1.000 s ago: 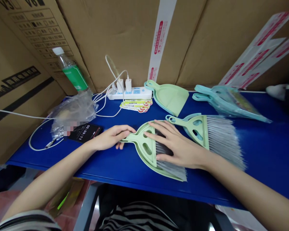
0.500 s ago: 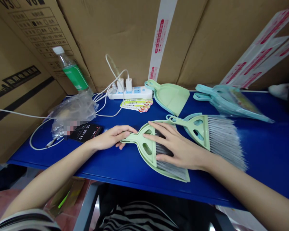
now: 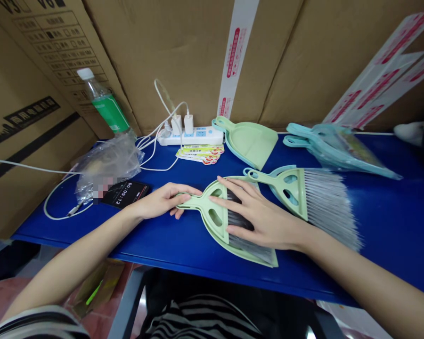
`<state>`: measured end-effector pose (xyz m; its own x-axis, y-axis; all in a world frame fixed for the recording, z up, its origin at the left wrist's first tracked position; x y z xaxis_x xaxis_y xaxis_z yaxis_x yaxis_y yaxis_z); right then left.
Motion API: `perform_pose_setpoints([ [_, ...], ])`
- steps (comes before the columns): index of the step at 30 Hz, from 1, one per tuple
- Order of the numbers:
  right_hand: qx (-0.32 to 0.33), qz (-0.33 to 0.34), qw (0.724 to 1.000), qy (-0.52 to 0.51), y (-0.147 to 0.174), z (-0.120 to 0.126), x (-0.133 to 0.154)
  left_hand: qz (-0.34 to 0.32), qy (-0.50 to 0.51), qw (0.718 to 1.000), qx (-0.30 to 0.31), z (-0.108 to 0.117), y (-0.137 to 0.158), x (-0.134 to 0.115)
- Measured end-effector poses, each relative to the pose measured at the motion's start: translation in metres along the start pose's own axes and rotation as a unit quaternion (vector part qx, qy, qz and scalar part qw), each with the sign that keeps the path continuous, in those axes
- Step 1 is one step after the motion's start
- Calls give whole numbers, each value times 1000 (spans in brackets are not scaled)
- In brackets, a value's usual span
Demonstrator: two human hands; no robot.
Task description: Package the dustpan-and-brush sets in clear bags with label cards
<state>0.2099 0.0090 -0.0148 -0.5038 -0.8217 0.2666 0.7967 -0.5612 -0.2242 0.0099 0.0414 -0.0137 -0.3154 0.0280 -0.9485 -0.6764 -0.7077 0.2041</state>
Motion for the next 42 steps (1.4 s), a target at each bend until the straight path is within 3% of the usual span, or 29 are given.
perform_pose_setpoints([
  [16,-3,-7,1000,6,0,0,0,3,13,1000,13,0,1,1],
  [25,-2,-16,1000,-4,0,-1,-2,46,150,988,-2,0,2,7],
  [42,10,-11,1000,4,-1,-3,3,34,132,991,4,0,1,4],
])
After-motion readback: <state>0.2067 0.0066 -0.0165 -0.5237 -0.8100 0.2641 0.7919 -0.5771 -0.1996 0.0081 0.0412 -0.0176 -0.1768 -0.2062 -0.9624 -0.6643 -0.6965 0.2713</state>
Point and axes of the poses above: each hand's wrist, its own y-axis away from the middle knuckle, its own z-axis out of the back of the hand, x = y × z, the point moved 5 cm from there along -y, towards the middle knuckle, and after that the axes turned 1 degree about z, right-handed, at the moved point
